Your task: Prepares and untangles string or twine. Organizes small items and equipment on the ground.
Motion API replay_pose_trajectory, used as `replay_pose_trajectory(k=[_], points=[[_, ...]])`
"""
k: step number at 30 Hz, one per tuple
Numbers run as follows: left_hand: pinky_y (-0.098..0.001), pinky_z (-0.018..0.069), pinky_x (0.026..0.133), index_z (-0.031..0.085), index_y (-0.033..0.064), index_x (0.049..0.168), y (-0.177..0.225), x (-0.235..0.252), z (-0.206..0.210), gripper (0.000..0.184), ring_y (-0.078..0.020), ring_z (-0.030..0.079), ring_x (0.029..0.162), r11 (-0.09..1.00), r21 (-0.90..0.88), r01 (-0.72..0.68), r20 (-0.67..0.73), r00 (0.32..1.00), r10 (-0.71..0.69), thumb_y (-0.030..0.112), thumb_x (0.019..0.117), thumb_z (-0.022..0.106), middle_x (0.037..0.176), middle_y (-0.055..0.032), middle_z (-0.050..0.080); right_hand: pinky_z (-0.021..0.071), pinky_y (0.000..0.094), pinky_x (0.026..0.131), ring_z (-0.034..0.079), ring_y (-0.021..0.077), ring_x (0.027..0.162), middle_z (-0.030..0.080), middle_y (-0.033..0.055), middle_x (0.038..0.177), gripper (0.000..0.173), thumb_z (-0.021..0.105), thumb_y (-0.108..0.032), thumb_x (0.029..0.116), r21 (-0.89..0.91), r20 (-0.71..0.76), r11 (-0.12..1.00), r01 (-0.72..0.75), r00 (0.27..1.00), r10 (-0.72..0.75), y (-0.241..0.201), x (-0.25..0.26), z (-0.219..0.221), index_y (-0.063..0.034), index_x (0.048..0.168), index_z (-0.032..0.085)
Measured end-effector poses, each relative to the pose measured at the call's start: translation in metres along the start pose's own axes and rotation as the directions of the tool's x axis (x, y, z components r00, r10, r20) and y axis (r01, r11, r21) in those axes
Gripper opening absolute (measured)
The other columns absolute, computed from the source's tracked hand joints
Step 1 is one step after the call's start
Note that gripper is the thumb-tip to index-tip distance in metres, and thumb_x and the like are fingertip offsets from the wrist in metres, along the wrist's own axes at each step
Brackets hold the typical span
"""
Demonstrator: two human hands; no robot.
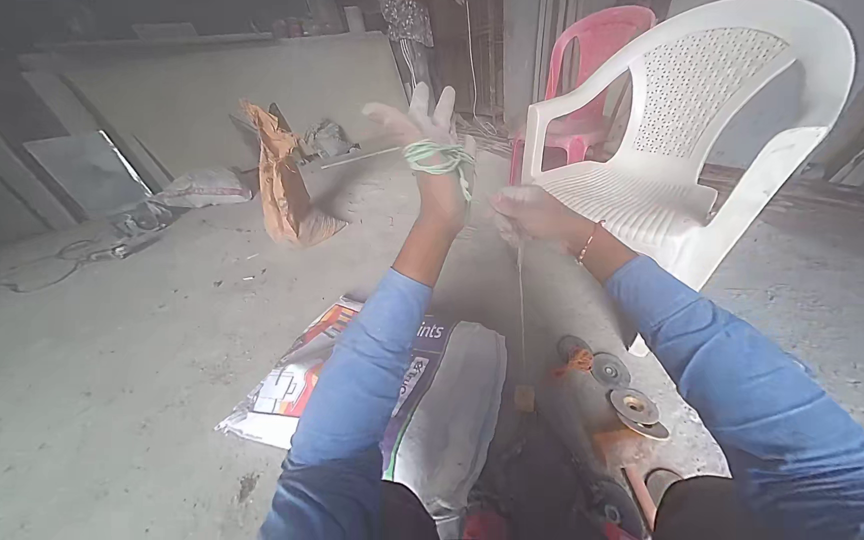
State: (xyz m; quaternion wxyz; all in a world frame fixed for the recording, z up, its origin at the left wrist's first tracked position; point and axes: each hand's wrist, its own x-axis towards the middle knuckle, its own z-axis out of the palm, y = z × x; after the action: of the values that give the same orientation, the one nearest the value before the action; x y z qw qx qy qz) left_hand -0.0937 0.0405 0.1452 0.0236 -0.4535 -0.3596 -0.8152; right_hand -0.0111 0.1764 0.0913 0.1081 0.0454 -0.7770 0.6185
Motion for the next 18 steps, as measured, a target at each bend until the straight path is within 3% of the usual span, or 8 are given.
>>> replay_pose_trajectory(k=[1, 3, 5, 7, 9, 13, 15, 18], points=[[-0.0379, 0.0407, 0.114, 0.008, -0.0004, 0.162, -0.014, 0.002, -0.003, 0.114, -0.0249, 0.037, 0.148, 0.968, 0.182, -0.172, 0.088, 0.984, 0.158, 0.086, 0.0889, -0.001, 0.167, -0.0202, 0.021, 0.0506, 0.0232, 0.053, 0.054, 0.0077, 0.053, 0.054, -0.0017, 0.065, 0.033, 0.041, -0.026, 0.1122, -0.034, 0.024, 0.999, -0.036, 0.999, 0.037, 0.011, -0.003, 0.005, -0.0027, 0.105, 0.063], [-0.0489, 0.0172, 0.129, 0.014, -0.0133, 0.157, -0.032, -0.005, -0.014, 0.121, -0.0357, 0.015, 0.157, 0.767, 0.47, -0.436, 0.408, 0.879, 0.249, 0.087, 0.0902, 0.023, 0.167, -0.0284, 0.018, 0.0548, 0.0253, 0.057, 0.057, 0.0085, 0.056, 0.056, -0.0008, 0.066, 0.028, 0.044, -0.019, 0.1109, -0.094, 0.063, 0.994, -0.061, 0.996, 0.067, 0.021, -0.008, 0.001, -0.0021, 0.103, 0.065], [-0.0646, 0.0011, 0.126, 0.019, -0.0037, 0.161, -0.039, -0.024, -0.027, 0.111, -0.0464, -0.003, 0.157, 0.426, 0.752, -0.503, 0.561, 0.828, -0.012, 0.071, 0.0884, 0.059, 0.17, -0.0241, 0.014, 0.0573, 0.0253, 0.06, 0.061, 0.0084, 0.061, 0.062, 0.0015, 0.074, 0.017, 0.051, -0.007, 0.106, -0.168, 0.073, 0.985, -0.046, 0.996, 0.059, 0.018, -0.011, -0.019, -0.0006, 0.107, 0.066], [-0.0668, 0.0064, 0.124, 0.021, 0.0006, 0.162, -0.05, -0.046, -0.027, 0.111, -0.05, 0.001, 0.156, 0.143, 0.899, -0.414, 0.436, 0.876, -0.205, 0.037, 0.0794, 0.085, 0.169, -0.0253, 0.015, 0.0497, 0.0218, 0.056, 0.056, 0.0066, 0.057, 0.06, 0.0007, 0.068, 0.021, 0.052, -0.012, 0.107, -0.277, 0.087, 0.96, -0.03, 0.995, 0.056, 0.01, -0.013, -0.037, -0.003, 0.092, 0.065], [-0.0689, 0.0044, 0.123, 0.018, -0.0048, 0.16, -0.07, -0.047, -0.026, 0.118, -0.0533, -0.002, 0.155, 0.022, 0.947, -0.321, 0.317, 0.917, -0.242, 0.028, 0.0718, 0.089, 0.166, -0.0341, 0.011, 0.0454, 0.0206, 0.051, 0.053, 0.0065, 0.051, 0.057, 0.0012, 0.062, 0.031, 0.048, -0.015, 0.1094, -0.482, 0.097, 0.876, -0.023, 0.992, 0.08, -0.005, -0.015, -0.04, -0.003, 0.086, 0.064], [-0.0772, 0.0029, 0.117, 0.025, 0.0051, 0.162, -0.076, -0.032, -0.021, 0.108, -0.0455, -0.001, 0.157, -0.129, 0.922, -0.366, 0.35, 0.928, -0.131, 0.019, 0.0727, 0.084, 0.171, -0.0224, 0.012, 0.0469, 0.0411, 0.058, 0.058, 0.0203, 0.062, 0.057, 0.0059, 0.068, 0.029, 0.055, -0.02, 0.1064, -0.921, 0.015, 0.383, 0.069, 0.99, -0.142, -0.01, -0.01, -0.029, -0.0081, 0.081, 0.062], [-0.0795, 0.0042, 0.116, 0.026, 0.0051, 0.162, -0.069, -0.031, -0.016, 0.106, -0.051, -0.001, 0.156, -0.189, 0.946, -0.262, 0.24, 0.962, -0.129, 0.025, 0.0755, 0.084, 0.17, -0.0274, 0.006, 0.0552, 0.052, 0.064, 0.067, 0.0327, 0.078, 0.064, 0.0153, 0.093, 0.022, 0.06, -0.021, 0.1034, -0.981, -0.004, 0.186, 0.059, 0.947, -0.321, -0.013, -0.012, -0.013, -0.0041, 0.093, 0.071], [-0.0703, 0.0247, 0.116, 0.021, -0.003, 0.16, -0.04, -0.031, -0.013, 0.097, -0.0517, 0.014, 0.153, -0.094, 0.996, 0.009, -0.035, 0.958, -0.283, 0.031, 0.0885, 0.077, 0.167, -0.0309, 0.012, 0.0578, 0.0505, 0.064, 0.068, 0.0352, 0.083, 0.06, 0.021, 0.118, 0.02, 0.06, -0.018, 0.1023, -0.982, -0.014, 0.171, 0.075, 0.885, -0.466, -0.021, -0.012, 0.02, -0.0015, 0.109, 0.07]])
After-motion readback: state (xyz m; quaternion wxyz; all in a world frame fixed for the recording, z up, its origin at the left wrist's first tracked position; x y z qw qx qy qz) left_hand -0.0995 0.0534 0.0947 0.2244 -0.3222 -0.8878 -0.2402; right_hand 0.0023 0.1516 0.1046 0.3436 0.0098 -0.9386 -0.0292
